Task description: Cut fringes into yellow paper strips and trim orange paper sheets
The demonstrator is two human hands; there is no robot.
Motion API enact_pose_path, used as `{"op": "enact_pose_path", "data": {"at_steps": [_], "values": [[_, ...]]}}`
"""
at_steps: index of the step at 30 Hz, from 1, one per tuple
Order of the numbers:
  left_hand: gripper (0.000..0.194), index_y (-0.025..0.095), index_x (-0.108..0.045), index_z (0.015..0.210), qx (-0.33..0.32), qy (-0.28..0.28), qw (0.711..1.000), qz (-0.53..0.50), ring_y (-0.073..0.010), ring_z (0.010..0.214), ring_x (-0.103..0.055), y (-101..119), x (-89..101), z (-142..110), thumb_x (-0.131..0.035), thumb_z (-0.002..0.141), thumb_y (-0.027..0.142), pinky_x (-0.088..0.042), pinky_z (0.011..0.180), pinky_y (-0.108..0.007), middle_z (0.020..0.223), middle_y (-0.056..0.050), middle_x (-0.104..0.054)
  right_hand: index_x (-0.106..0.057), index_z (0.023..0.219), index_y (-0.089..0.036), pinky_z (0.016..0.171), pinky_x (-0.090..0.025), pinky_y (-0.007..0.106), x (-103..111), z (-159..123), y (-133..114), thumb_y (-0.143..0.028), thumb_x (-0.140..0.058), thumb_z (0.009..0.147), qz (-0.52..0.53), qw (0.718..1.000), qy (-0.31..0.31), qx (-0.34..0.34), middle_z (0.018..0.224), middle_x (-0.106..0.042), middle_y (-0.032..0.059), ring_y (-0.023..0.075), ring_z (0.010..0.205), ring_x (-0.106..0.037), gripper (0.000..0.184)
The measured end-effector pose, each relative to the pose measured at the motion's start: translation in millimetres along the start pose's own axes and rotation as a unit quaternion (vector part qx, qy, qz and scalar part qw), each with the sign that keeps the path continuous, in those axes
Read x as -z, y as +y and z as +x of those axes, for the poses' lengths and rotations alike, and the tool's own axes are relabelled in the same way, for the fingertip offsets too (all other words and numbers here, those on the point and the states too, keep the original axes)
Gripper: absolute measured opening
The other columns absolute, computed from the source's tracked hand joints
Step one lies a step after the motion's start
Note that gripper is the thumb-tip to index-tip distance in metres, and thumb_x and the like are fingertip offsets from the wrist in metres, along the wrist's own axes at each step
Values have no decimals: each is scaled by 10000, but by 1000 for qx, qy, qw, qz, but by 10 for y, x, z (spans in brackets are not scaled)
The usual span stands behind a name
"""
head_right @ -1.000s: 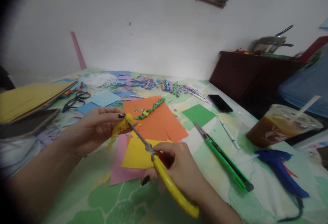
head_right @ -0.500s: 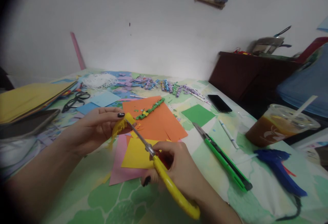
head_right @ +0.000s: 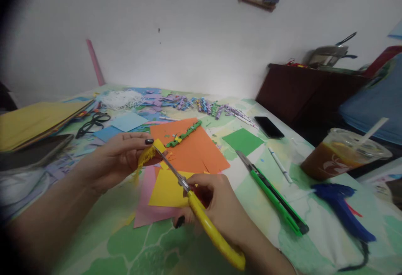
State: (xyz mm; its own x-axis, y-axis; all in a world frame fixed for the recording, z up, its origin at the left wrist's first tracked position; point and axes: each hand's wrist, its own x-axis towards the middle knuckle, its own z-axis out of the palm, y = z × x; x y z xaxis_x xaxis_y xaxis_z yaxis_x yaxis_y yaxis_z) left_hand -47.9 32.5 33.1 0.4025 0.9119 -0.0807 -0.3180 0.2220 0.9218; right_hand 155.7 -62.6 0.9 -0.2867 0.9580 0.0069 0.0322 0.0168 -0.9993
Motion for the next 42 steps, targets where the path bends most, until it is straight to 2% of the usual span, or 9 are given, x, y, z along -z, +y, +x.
{"op": "enact_pose_path", "data": {"at_steps": [6, 16, 28, 34, 39, 42], "values": [[222, 124, -715, 687, 4, 2, 1000, 8, -200, 651, -704, -2, -11, 11, -836, 528, 220, -583, 661, -279, 679, -71, -738, -620, 735, -143, 446, -368, 181, -5, 2, 13, -337, -860, 603, 5, 1000, 2, -2, 589, -550, -27, 82, 504, -468, 336], [158, 135, -709, 673, 0, -4, 1000, 4, -187, 647, -701, -20, 16, 19, -820, 579, 196, -563, 638, -256, 659, -52, -725, -625, 721, -149, 456, -393, 202, -13, 4, -10, -375, -857, 605, -11, 1000, 6, -6, 577, -568, -21, 96, 503, -490, 344], [175, 141, -711, 658, 2, 4, 1000, 7, -196, 648, -705, -18, 12, 18, -833, 555, 212, -564, 639, -261, 654, -57, -730, -640, 727, -141, 463, -404, 181, -17, 4, -21, -293, -861, 609, 12, 1000, 5, -14, 574, -594, -15, 93, 510, -527, 293], [187, 141, -712, 660, 0, 6, 1000, 12, -189, 647, -704, -13, 4, 15, -838, 549, 224, -567, 648, -252, 648, -49, -725, -646, 713, -149, 449, -408, 198, -23, 17, -21, -409, -863, 577, 6, 1000, 11, -29, 560, -598, -8, 113, 501, -548, 366], [192, 143, -714, 670, -1, 7, 1000, 13, -201, 647, -708, -15, 13, 14, -837, 545, 223, -568, 644, -261, 645, -49, -726, -644, 707, -146, 475, -422, 189, -22, 14, -38, -323, -857, 607, 13, 999, 6, -32, 575, -617, -8, 96, 504, -536, 294], [201, 140, -715, 674, -1, 11, 1000, 10, -204, 652, -707, -8, 5, 10, -839, 537, 221, -568, 637, -269, 656, -56, -729, -632, 686, -144, 456, -400, 185, -17, 14, -36, -291, -877, 576, 7, 999, 15, -45, 567, -616, -13, 95, 498, -524, 305]]}}
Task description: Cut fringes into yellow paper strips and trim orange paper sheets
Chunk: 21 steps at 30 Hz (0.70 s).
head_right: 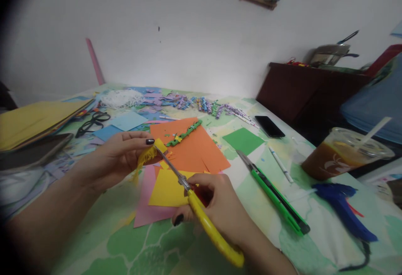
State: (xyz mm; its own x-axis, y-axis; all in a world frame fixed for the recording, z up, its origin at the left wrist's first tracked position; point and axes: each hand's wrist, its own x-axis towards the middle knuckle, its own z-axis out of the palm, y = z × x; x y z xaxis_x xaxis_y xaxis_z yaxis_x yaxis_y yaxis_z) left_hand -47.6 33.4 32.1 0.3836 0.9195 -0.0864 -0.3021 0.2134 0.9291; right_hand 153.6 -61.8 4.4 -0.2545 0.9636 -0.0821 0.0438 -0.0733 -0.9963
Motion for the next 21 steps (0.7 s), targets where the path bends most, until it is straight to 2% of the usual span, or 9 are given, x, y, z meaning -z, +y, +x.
{"op": "enact_pose_path", "data": {"at_steps": [11, 21], "values": [[200, 115, -714, 696, 1, -5, 1000, -1, -205, 647, -702, 11, -11, -11, -826, 554, 201, -569, 628, -276, 684, -90, -738, -632, 679, -147, 456, -402, 201, -7, -2, -6, -293, -871, 581, -2, 1000, 4, 5, 567, -610, -14, 100, 500, -514, 297], [169, 124, -715, 675, -2, -11, 1000, -11, -200, 646, -703, 14, -18, -8, -823, 565, 194, -572, 633, -267, 657, -70, -730, -638, 671, -147, 458, -388, 206, -1, 0, -1, -314, -870, 578, -21, 1000, 8, 4, 562, -607, -13, 104, 499, -517, 301]]}}
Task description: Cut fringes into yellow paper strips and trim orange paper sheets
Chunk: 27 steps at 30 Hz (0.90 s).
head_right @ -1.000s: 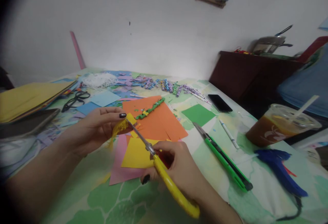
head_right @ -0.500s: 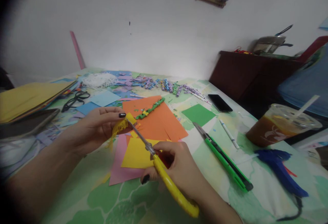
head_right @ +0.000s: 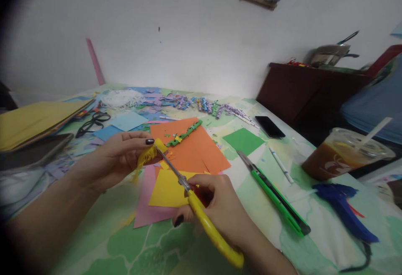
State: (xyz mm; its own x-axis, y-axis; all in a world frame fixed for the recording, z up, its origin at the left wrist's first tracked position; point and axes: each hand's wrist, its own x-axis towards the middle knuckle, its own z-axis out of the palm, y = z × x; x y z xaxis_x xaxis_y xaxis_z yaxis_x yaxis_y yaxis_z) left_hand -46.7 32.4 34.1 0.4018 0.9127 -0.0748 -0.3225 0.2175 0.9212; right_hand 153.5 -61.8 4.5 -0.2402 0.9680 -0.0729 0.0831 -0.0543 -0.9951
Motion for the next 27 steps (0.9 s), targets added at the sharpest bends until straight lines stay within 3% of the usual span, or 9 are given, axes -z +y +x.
{"op": "enact_pose_path", "data": {"at_steps": [6, 16, 19, 22, 27], "values": [[166, 133, -714, 675, 0, 2, 1000, -5, -190, 630, -695, 0, 9, 2, -823, 560, 183, -570, 624, -264, 648, -55, -723, -617, 658, -148, 437, -375, 201, 5, -5, 16, -388, -849, 592, -1, 1000, -5, 4, 552, -597, -9, 101, 487, -507, 341], [113, 127, -713, 678, -4, -16, 1000, 6, -165, 624, -671, -17, 24, 12, -792, 618, 180, -568, 669, -284, 659, -53, -712, -580, 633, -157, 382, -276, 189, -2, -13, -3, -295, -804, 641, -59, 998, 15, 7, 515, -578, -31, 61, 425, -381, 263], [105, 119, -708, 669, 0, -16, 1000, 6, -163, 624, -670, -9, 16, 12, -786, 624, 173, -567, 664, -279, 654, -57, -709, -574, 627, -159, 381, -312, 186, -4, -14, -11, -305, -826, 622, -57, 998, 13, 1, 508, -562, -42, 58, 411, -383, 291], [117, 119, -709, 671, 4, -13, 1000, 6, -162, 627, -674, -5, 14, 7, -794, 612, 175, -566, 661, -270, 671, -63, -720, -612, 681, -159, 400, -383, 196, -5, -22, -10, -356, -833, 624, -16, 1000, -4, -9, 540, -586, -25, 90, 442, -476, 301], [140, 130, -721, 674, 0, -5, 1000, 1, -190, 629, -690, -10, 20, -4, -802, 582, 197, -577, 687, -308, 661, -68, -731, -633, 718, -149, 456, -424, 207, -2, -22, 4, -428, -850, 593, 20, 999, -24, 15, 585, -585, -10, 116, 515, -538, 376]]}}
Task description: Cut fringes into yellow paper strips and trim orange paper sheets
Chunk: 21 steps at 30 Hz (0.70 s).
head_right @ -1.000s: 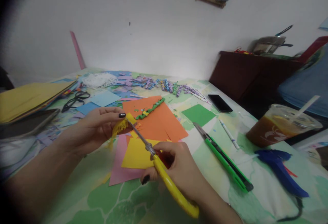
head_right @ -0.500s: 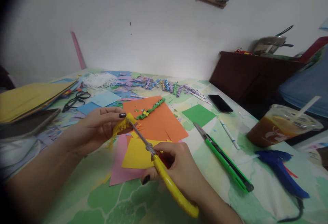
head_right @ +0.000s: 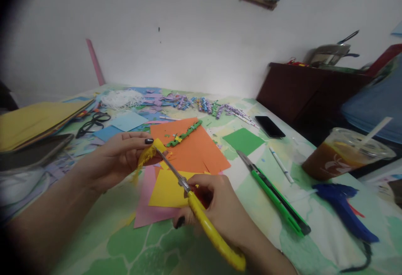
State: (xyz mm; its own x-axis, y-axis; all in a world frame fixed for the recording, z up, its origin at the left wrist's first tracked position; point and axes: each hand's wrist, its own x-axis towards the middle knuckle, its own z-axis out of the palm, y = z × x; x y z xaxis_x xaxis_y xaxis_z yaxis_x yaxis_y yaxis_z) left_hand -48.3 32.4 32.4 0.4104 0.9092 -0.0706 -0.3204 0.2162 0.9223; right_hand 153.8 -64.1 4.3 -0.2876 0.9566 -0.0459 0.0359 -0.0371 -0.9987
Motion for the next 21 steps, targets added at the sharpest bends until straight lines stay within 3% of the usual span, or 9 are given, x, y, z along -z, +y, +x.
{"op": "enact_pose_path", "data": {"at_steps": [15, 21], "values": [[201, 132, -714, 689, 1, 12, 1000, 10, -202, 672, -702, -8, -4, 6, -826, 547, 218, -573, 726, -312, 683, -68, -739, -603, 703, -163, 473, -471, 207, 3, 1, 11, -252, -806, 627, 3, 1000, -2, 10, 553, -573, -25, 123, 510, -571, 234], [188, 129, -705, 698, 3, 10, 1000, 11, -204, 688, -701, -4, -4, 4, -820, 570, 208, -569, 716, -310, 689, -69, -735, -621, 717, -156, 454, -451, 199, -3, 7, -6, -284, -817, 638, -12, 1000, 0, 17, 580, -600, -5, 121, 524, -564, 247]]}}
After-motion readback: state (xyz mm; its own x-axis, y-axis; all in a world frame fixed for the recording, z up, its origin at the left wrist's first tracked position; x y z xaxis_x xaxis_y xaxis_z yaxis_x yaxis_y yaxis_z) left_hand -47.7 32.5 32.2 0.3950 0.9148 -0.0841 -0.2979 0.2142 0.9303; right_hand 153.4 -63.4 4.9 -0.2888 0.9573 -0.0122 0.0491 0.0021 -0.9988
